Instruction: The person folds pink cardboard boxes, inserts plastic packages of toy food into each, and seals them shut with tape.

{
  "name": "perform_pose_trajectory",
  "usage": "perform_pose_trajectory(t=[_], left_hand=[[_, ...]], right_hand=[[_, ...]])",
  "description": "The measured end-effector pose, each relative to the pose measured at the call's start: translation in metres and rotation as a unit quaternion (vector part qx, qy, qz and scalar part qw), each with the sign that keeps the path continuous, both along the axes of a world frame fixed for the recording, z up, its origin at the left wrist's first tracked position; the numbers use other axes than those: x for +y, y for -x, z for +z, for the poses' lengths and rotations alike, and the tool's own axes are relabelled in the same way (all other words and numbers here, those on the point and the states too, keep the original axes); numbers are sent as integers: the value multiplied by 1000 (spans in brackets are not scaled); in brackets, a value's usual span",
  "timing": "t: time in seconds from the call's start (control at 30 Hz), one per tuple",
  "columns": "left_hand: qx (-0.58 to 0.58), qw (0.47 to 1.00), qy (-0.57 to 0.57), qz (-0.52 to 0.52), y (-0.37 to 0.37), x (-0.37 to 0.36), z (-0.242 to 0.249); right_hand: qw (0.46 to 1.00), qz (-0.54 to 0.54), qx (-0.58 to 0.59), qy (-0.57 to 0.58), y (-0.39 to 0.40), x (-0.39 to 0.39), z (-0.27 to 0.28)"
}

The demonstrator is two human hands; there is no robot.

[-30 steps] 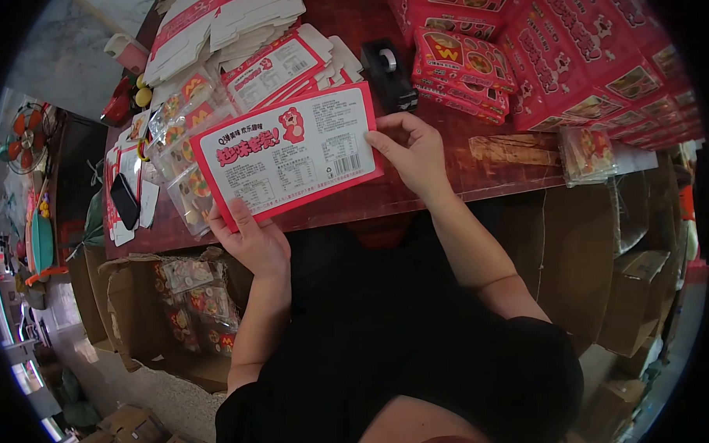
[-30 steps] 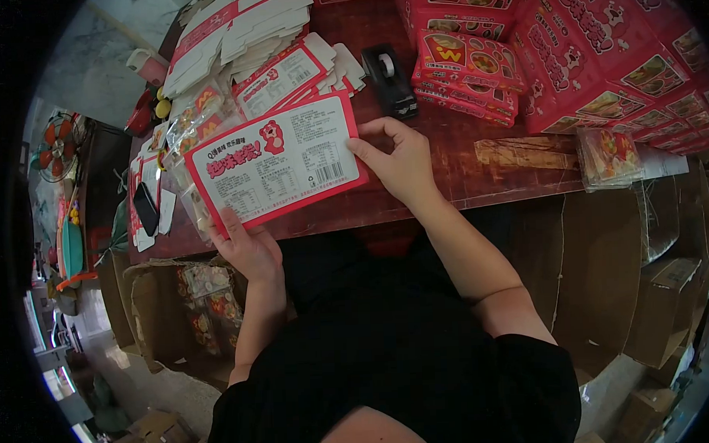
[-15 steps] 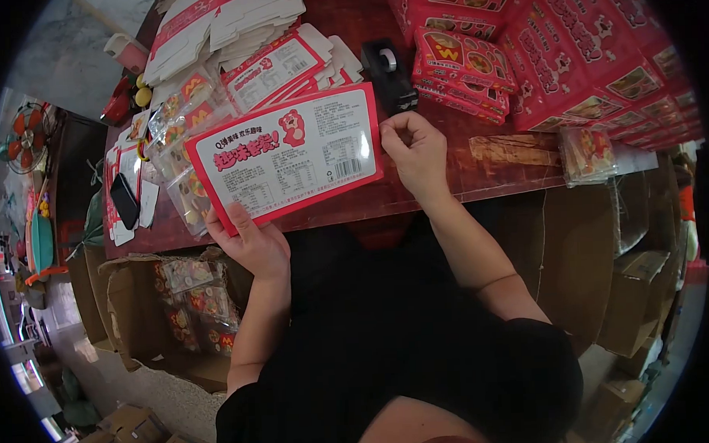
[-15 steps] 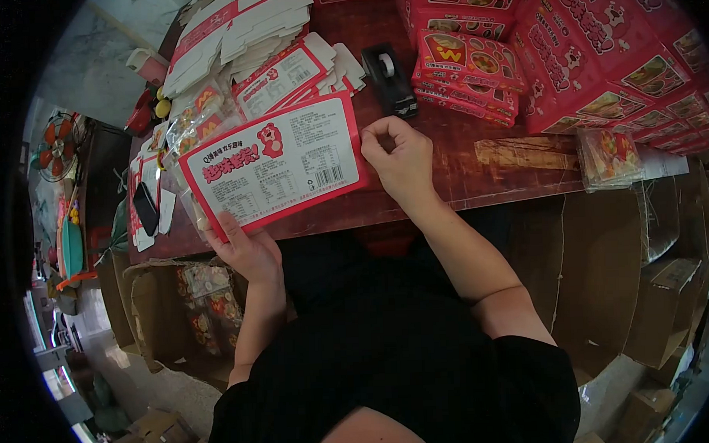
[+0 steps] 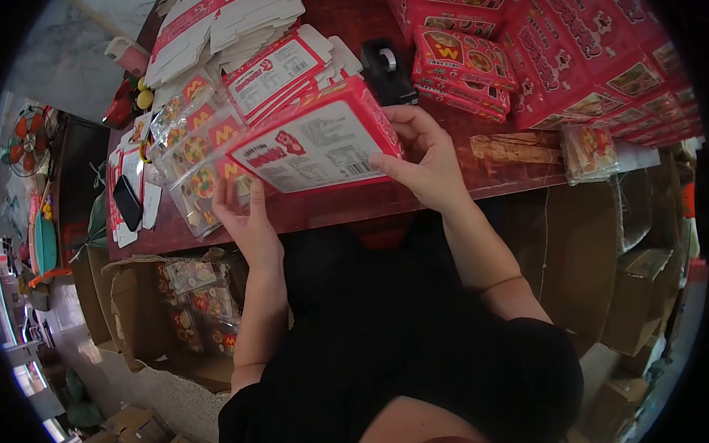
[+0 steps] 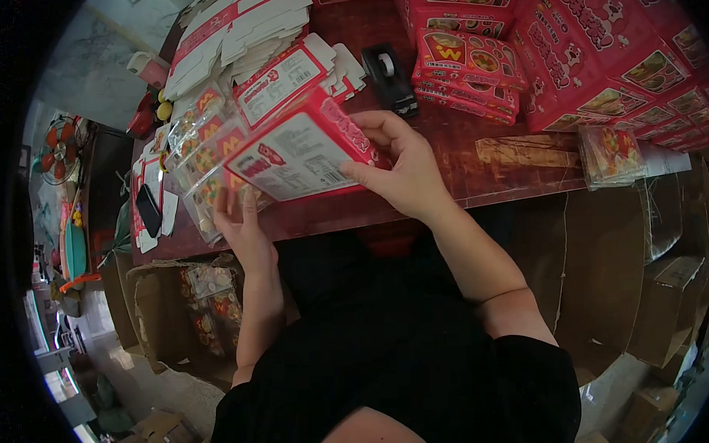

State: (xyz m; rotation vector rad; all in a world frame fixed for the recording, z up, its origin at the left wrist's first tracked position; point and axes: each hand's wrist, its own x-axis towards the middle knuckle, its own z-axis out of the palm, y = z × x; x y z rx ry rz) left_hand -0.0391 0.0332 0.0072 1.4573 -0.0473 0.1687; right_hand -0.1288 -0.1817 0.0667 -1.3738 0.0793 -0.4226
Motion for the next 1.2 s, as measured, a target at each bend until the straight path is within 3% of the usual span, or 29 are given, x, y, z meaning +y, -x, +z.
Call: perform_pose_trajectory(t=[0.13,0.23,0.27,0.37,0.43,0.53,0.63,0.7,0.83,0.9,1.1,1.2], left_hand=[[-290,938,-177,-76,-8,8,52],[-313,879,-258,-251,-3,0,84],[-302,890,-176,-292,-1,-11,85],[-132,919,-193,-318,9,-4,72],[-193,914,-199,-296,12,-5,75],[-217,910,-210,-285,15,-3,78],[-232,897,-249,-282,16,-1,83],[-245,884,-300,-263,21,1,98],[-269,873,-279,-294,21,6,97],[-325,869,-281,-244,22,6,86],[-349,871,-250,-238,25,16,85],[-351,869,-258,-235,25,18,86]], right_hand=[[978,30,-17,205,7,-3,20],[971,73,-20,228,8,5,26],[972,72,-26,223,9,8,26],[977,62,-59,196,11,15,23],[982,45,-98,157,12,17,20],[914,-21,-181,363,10,6,22],[902,-24,-166,399,12,9,26],[905,-18,-151,398,14,12,30],[898,-45,-175,401,14,20,23],[899,-39,-183,397,15,20,18],[926,-14,-153,344,16,24,3],[916,-35,-166,364,14,29,3]])
